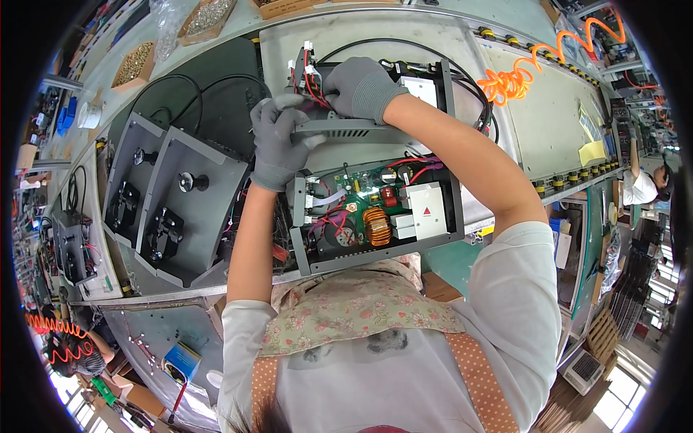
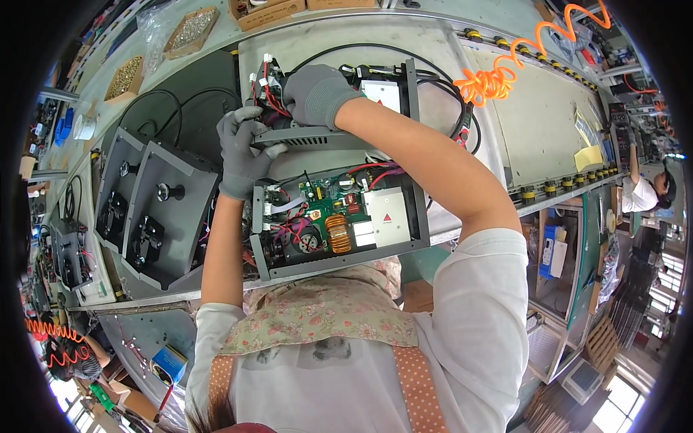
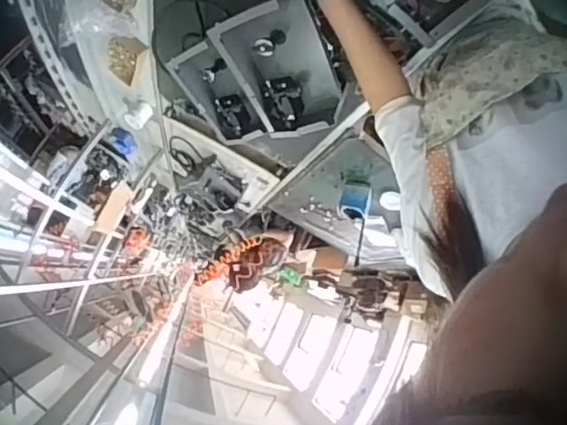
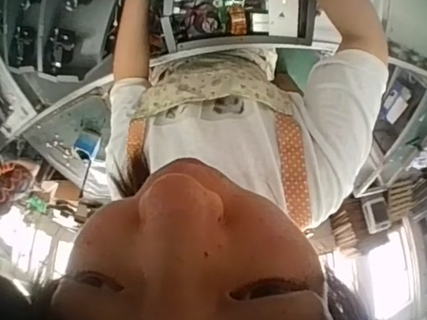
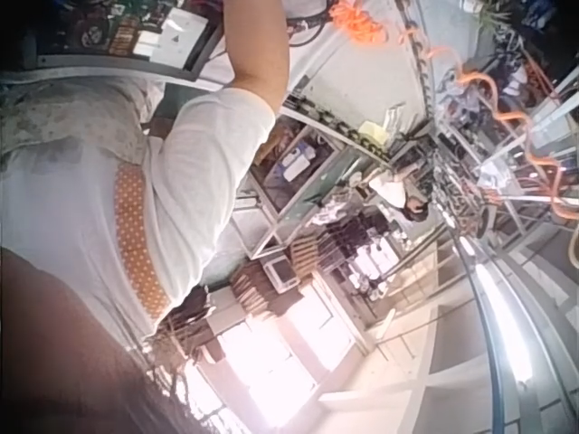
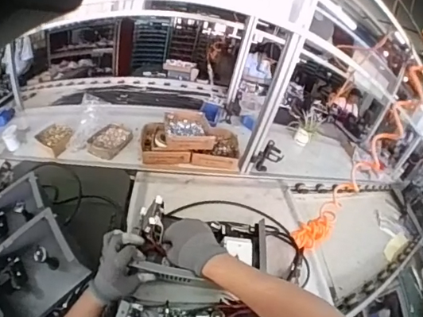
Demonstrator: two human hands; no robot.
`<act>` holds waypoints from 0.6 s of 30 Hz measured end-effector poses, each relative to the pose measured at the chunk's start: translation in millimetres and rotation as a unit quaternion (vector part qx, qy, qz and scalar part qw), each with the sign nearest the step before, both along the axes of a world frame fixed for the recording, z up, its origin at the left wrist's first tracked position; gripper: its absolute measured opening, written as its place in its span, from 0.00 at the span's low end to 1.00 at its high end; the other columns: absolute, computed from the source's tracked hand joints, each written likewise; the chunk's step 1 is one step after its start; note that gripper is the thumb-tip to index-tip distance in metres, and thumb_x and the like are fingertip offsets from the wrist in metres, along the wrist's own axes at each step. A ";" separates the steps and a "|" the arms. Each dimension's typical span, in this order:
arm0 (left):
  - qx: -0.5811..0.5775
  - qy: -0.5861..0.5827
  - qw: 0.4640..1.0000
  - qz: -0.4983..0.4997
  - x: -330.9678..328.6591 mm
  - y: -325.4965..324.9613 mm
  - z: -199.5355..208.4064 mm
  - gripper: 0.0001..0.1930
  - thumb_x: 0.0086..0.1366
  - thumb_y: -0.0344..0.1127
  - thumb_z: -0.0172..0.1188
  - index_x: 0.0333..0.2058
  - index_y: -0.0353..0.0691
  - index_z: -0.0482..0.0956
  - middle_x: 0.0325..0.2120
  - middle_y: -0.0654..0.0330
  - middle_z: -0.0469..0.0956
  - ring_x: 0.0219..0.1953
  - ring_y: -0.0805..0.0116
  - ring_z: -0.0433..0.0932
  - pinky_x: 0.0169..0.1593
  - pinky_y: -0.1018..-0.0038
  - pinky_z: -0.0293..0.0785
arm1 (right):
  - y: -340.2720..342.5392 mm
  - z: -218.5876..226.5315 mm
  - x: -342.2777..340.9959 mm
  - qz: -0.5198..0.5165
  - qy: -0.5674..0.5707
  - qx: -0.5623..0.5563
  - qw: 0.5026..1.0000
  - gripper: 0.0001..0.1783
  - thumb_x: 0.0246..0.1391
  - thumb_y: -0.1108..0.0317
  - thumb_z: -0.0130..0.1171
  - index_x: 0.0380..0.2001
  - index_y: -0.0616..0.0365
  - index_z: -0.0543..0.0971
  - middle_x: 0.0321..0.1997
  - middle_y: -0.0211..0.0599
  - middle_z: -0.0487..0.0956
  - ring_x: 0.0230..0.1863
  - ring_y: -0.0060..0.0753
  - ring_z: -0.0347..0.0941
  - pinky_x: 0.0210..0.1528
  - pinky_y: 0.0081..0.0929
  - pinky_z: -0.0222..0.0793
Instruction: Assembling internal components and wiring into an electronic chassis.
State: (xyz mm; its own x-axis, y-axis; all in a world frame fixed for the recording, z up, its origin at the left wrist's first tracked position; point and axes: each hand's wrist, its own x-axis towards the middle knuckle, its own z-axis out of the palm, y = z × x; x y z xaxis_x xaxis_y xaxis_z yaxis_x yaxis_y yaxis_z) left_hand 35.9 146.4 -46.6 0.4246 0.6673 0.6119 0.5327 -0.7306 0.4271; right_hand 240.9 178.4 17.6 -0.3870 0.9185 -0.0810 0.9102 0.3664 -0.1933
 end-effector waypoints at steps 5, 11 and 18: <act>0.000 -0.030 1.000 -0.005 2.8 -1.1 2.9 0.21 0.38 0.41 0.76 0.29 0.44 0.74 0.45 0.62 0.75 0.50 0.57 0.70 0.60 0.56 0.58 | -1.3 1.3 1.6 0.000 0.020 0.004 1.000 0.11 0.49 0.59 0.55 0.26 0.48 0.84 0.27 0.41 0.81 0.31 0.47 0.78 0.37 0.43 0.74; -0.012 -0.073 0.997 0.017 4.7 -3.5 -7.2 0.22 0.36 0.40 0.78 0.30 0.43 0.76 0.49 0.55 0.72 0.51 0.51 0.69 0.59 0.57 0.61 | -1.2 9.9 -5.0 -0.029 -0.015 -0.038 0.999 0.11 0.49 0.59 0.55 0.30 0.43 0.85 0.27 0.38 0.82 0.33 0.44 0.79 0.39 0.40 0.75; -0.115 -0.104 0.988 -0.006 5.4 -1.3 -3.1 0.22 0.37 0.39 0.78 0.32 0.45 0.77 0.59 0.44 0.66 0.61 0.40 0.63 0.62 0.54 0.59 | 9.0 5.8 -10.0 -0.026 -0.049 -0.050 0.997 0.13 0.46 0.59 0.57 0.35 0.40 0.87 0.31 0.39 0.83 0.36 0.43 0.80 0.42 0.39 0.76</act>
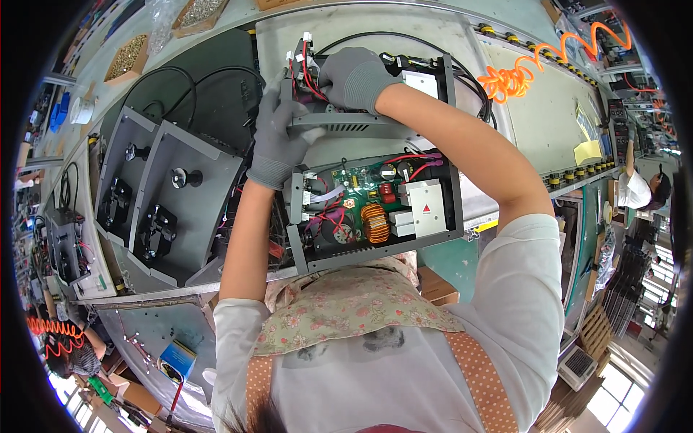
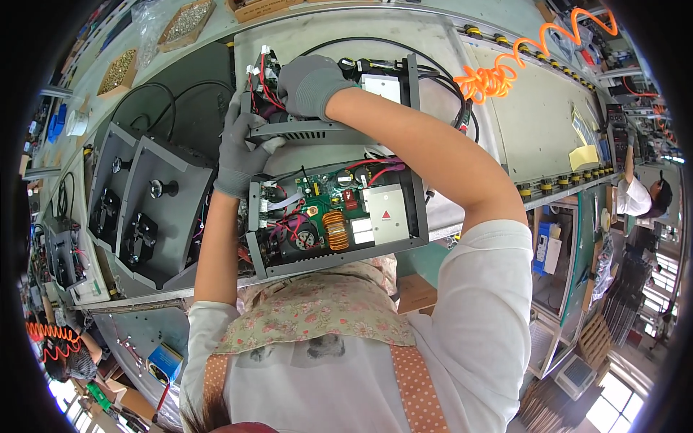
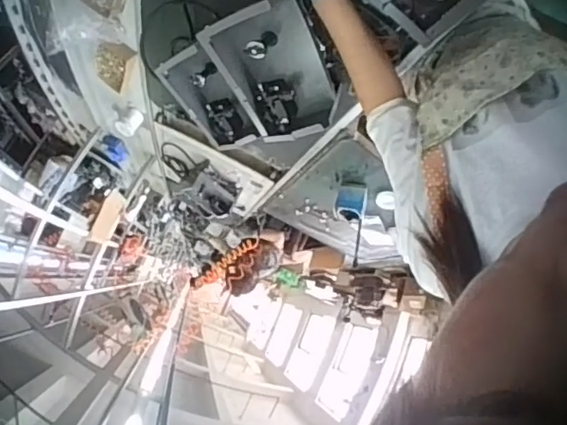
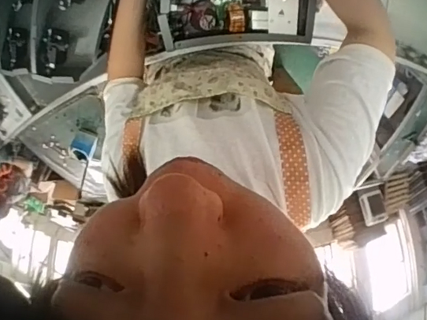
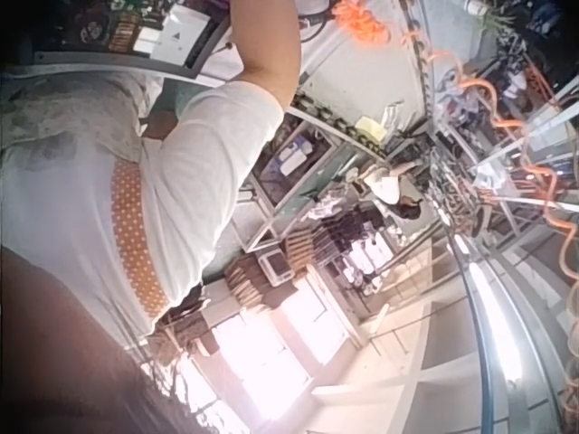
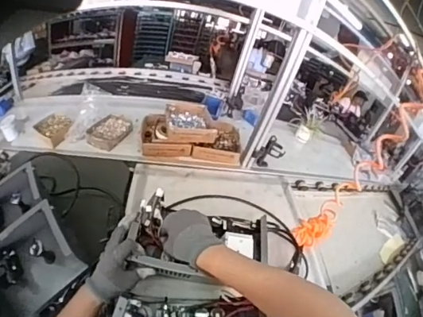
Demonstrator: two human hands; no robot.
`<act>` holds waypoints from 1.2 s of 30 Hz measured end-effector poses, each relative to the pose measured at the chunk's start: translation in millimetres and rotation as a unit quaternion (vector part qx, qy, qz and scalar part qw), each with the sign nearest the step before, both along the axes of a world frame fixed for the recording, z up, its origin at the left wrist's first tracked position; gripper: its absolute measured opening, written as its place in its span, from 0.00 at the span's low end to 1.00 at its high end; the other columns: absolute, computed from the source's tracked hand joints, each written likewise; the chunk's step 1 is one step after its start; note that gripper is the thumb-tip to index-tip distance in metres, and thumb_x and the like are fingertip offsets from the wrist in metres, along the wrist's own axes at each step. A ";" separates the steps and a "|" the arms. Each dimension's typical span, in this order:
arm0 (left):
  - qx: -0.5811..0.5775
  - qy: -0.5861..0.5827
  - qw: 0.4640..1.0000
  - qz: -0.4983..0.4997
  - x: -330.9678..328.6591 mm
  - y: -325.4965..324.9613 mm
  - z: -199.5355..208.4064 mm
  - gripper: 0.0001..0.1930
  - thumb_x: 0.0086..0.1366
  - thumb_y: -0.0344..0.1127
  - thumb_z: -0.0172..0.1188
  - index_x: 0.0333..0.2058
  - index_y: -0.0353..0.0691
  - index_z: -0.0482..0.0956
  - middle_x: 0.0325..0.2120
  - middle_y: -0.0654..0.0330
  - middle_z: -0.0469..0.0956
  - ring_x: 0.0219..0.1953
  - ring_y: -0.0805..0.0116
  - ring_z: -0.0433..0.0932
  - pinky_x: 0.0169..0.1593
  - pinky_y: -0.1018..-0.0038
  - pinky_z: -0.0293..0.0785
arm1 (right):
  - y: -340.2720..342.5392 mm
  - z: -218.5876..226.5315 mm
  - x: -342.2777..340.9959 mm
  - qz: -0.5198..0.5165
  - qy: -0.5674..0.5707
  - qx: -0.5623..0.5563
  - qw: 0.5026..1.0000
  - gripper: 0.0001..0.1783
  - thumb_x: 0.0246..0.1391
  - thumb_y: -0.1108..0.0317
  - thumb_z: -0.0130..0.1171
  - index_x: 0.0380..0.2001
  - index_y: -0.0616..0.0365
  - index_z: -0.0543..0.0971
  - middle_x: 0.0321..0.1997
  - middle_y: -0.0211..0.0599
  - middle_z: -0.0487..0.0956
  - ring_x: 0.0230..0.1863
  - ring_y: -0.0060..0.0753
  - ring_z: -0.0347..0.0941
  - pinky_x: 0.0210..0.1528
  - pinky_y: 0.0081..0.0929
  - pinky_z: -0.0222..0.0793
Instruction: Assembling internal components and wiring into an electronic chassis.
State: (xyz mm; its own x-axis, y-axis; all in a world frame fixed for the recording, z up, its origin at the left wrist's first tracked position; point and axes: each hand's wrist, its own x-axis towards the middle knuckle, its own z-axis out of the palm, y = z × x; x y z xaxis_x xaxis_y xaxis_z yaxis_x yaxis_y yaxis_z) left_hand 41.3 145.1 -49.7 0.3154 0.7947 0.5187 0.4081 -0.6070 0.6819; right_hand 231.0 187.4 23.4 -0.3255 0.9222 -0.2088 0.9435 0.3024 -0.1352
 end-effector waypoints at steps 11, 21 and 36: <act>0.058 0.187 0.980 0.041 -6.5 -7.0 14.5 0.23 0.40 0.46 0.77 0.34 0.45 0.78 0.59 0.41 0.67 0.63 0.40 0.62 0.62 0.53 0.56 | 3.8 -10.8 -10.0 -0.035 -0.035 0.021 0.999 0.12 0.46 0.60 0.60 0.33 0.52 0.85 0.32 0.46 0.83 0.35 0.50 0.80 0.42 0.41 0.76; 0.059 0.189 0.978 0.066 -3.9 -5.5 5.9 0.26 0.38 0.47 0.78 0.36 0.46 0.79 0.53 0.44 0.71 0.59 0.41 0.65 0.59 0.52 0.58 | 3.7 10.4 -3.8 0.045 -0.097 -0.041 0.993 0.11 0.46 0.63 0.59 0.32 0.53 0.85 0.31 0.48 0.82 0.35 0.51 0.80 0.42 0.42 0.76; 0.075 0.147 0.984 0.060 -4.4 -5.5 5.1 0.25 0.39 0.46 0.77 0.36 0.47 0.77 0.48 0.46 0.72 0.56 0.41 0.67 0.58 0.52 0.61 | 18.4 -1.5 -3.4 0.083 -0.031 -0.006 0.996 0.13 0.40 0.66 0.57 0.30 0.57 0.85 0.27 0.51 0.80 0.31 0.53 0.77 0.41 0.42 0.74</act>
State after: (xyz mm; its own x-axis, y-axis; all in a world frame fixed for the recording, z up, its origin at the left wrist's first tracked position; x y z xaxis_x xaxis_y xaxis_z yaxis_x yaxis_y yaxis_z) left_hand 36.9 139.6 -44.6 0.3789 0.7562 0.5335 0.6488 -0.6281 0.4295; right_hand 227.6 205.8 21.9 -0.4592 0.8540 -0.2447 0.8874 0.4534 -0.0829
